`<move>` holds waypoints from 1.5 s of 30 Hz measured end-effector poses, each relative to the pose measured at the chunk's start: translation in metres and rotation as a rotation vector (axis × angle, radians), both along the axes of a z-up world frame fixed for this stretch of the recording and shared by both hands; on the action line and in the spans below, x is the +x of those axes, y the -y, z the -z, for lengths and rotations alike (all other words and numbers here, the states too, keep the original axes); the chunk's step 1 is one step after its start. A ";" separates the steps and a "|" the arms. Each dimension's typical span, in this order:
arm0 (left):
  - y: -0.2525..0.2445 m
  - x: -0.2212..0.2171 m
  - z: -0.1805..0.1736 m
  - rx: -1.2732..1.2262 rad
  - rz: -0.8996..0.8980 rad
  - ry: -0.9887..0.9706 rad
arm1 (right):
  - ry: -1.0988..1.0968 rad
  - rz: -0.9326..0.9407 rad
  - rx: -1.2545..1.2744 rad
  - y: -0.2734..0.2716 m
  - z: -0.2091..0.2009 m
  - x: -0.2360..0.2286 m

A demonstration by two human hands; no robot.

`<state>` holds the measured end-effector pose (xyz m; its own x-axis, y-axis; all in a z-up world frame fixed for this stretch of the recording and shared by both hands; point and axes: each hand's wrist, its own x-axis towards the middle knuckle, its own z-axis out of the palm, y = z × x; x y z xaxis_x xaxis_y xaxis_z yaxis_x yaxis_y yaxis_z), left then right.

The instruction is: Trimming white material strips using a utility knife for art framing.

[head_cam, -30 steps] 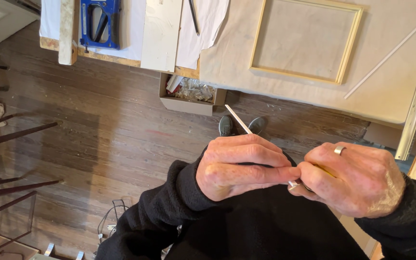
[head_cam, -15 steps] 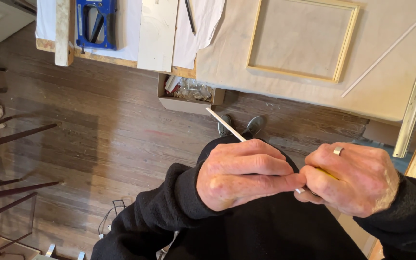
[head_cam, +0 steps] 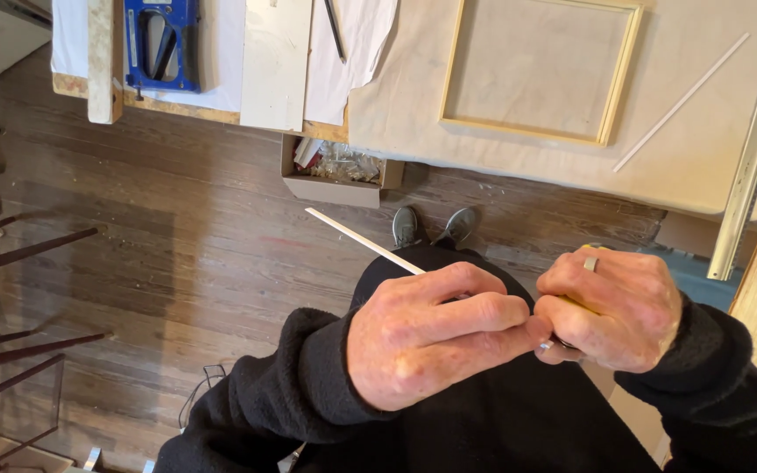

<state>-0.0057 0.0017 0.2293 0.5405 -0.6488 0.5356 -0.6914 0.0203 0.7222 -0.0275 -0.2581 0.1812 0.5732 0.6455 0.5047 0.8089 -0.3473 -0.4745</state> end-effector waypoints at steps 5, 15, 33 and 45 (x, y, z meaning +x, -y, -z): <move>0.003 0.003 0.003 0.018 0.016 -0.033 | -0.031 0.007 0.039 0.004 0.018 -0.004; 0.037 0.043 0.043 0.150 0.069 -0.158 | -0.209 0.164 0.111 0.026 0.079 -0.004; 0.120 0.083 0.355 0.204 -0.281 0.120 | -1.079 1.183 0.234 0.013 0.239 -0.024; 0.128 0.077 0.400 0.151 -0.360 0.173 | -0.489 1.245 0.200 -0.016 0.300 -0.014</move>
